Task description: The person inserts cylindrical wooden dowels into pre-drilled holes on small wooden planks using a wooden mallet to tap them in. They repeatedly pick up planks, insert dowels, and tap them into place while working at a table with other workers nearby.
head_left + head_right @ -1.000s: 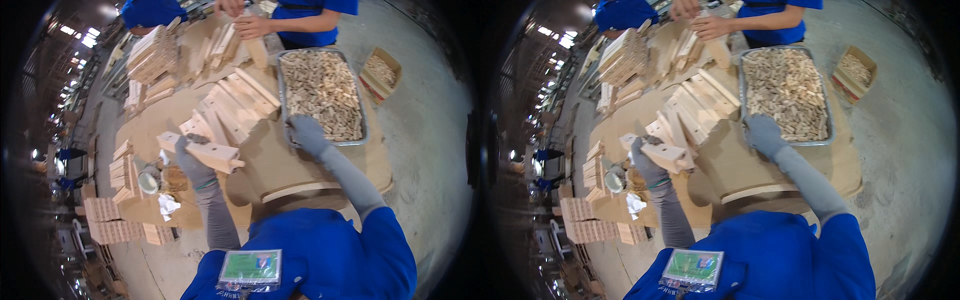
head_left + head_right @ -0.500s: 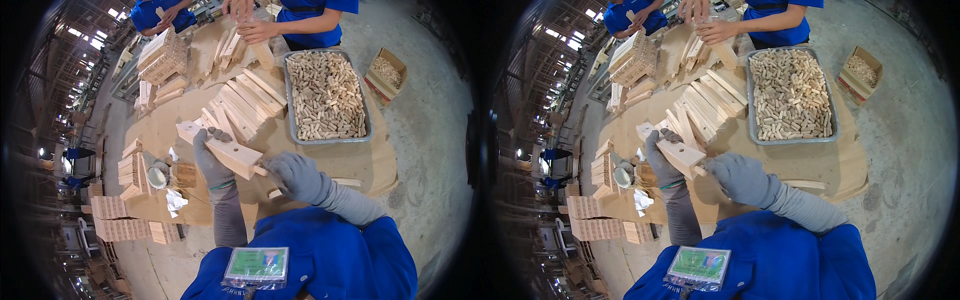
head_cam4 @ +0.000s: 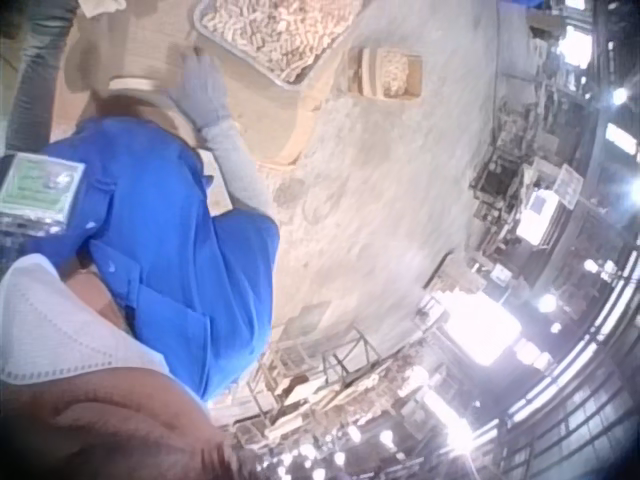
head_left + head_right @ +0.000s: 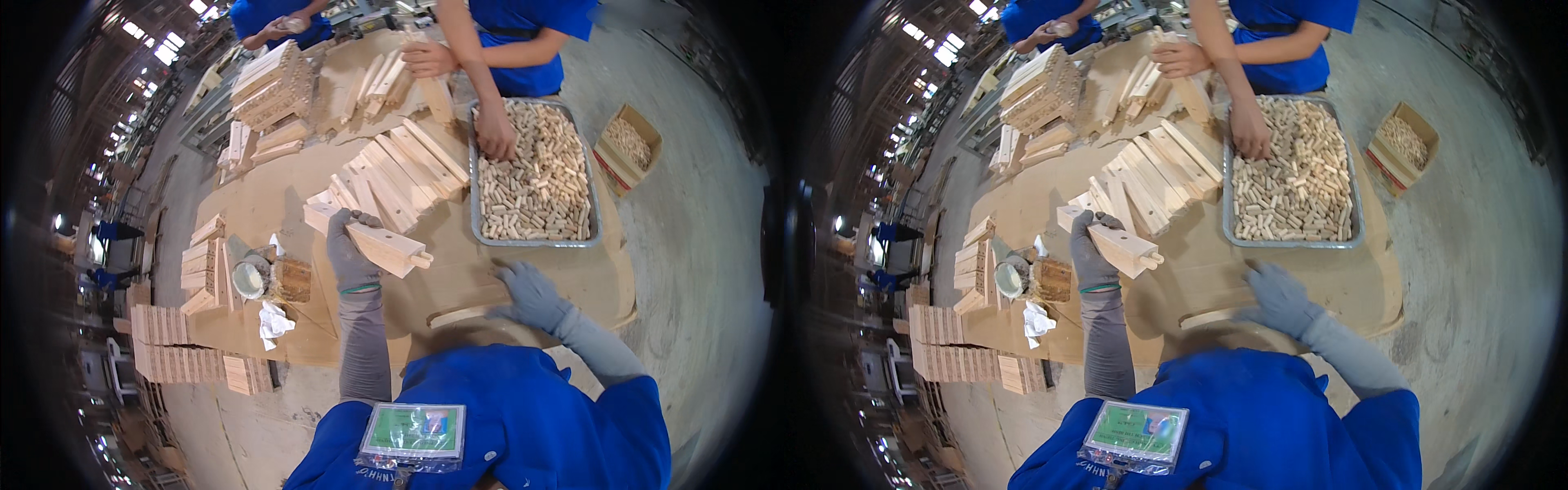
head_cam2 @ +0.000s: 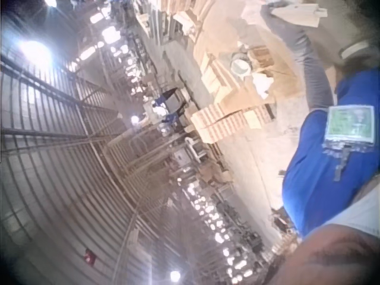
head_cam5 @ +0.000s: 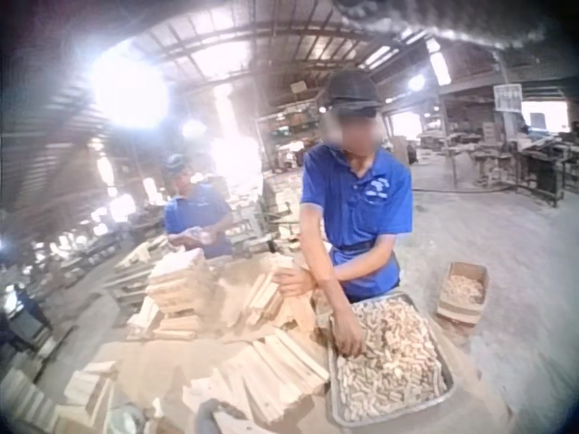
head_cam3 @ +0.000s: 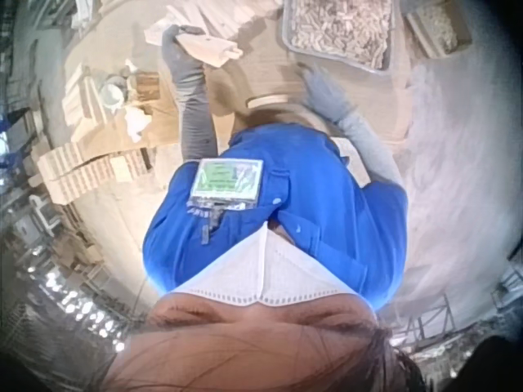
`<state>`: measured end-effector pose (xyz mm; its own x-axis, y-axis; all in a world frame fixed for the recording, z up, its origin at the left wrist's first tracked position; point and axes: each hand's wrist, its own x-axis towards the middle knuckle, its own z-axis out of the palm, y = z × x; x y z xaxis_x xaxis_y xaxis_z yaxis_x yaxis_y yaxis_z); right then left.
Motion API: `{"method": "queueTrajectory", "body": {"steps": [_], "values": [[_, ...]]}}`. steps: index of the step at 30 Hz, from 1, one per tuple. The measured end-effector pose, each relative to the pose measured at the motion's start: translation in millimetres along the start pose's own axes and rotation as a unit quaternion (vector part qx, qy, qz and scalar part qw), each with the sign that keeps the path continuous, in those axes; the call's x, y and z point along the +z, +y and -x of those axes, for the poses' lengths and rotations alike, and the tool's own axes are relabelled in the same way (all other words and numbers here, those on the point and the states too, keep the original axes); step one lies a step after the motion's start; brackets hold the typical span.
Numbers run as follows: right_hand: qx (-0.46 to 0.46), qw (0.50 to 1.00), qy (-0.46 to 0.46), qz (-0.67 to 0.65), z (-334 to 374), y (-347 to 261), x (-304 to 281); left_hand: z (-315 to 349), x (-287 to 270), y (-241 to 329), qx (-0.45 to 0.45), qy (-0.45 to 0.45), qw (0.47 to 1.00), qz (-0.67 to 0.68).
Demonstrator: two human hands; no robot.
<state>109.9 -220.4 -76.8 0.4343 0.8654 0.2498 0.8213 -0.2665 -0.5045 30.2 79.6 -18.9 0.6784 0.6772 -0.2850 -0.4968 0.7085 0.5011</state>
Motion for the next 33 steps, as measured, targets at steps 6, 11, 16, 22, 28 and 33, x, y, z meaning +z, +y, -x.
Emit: {"method": "queueTrajectory", "body": {"steps": [6,11,16,22,28,33], "values": [[0.148,0.975,-0.149,0.073,78.3,37.0,17.8,-17.4,-15.9,5.8,-0.005,0.009,0.998,0.060],[0.188,0.884,0.158,-0.397,48.4,-34.1,-31.4,-23.3,-11.6,13.2,0.039,0.004,0.995,0.097],[0.001,0.935,0.252,-0.251,-1.7,-55.8,-11.3,-24.5,11.9,-7.6,0.040,-0.010,0.997,0.062],[0.125,0.949,0.202,-0.207,-25.5,-55.0,8.0,-40.0,-4.5,-8.0,0.015,-0.007,0.999,0.046],[0.233,0.969,-0.067,-0.039,4.6,-8.9,26.0,-81.7,13.1,-1.2,-0.057,0.049,0.996,0.045],[0.295,0.930,-0.215,-0.045,15.3,-1.1,27.3,-156.2,26.8,-4.9,-0.105,-0.056,0.976,-0.181]]}}
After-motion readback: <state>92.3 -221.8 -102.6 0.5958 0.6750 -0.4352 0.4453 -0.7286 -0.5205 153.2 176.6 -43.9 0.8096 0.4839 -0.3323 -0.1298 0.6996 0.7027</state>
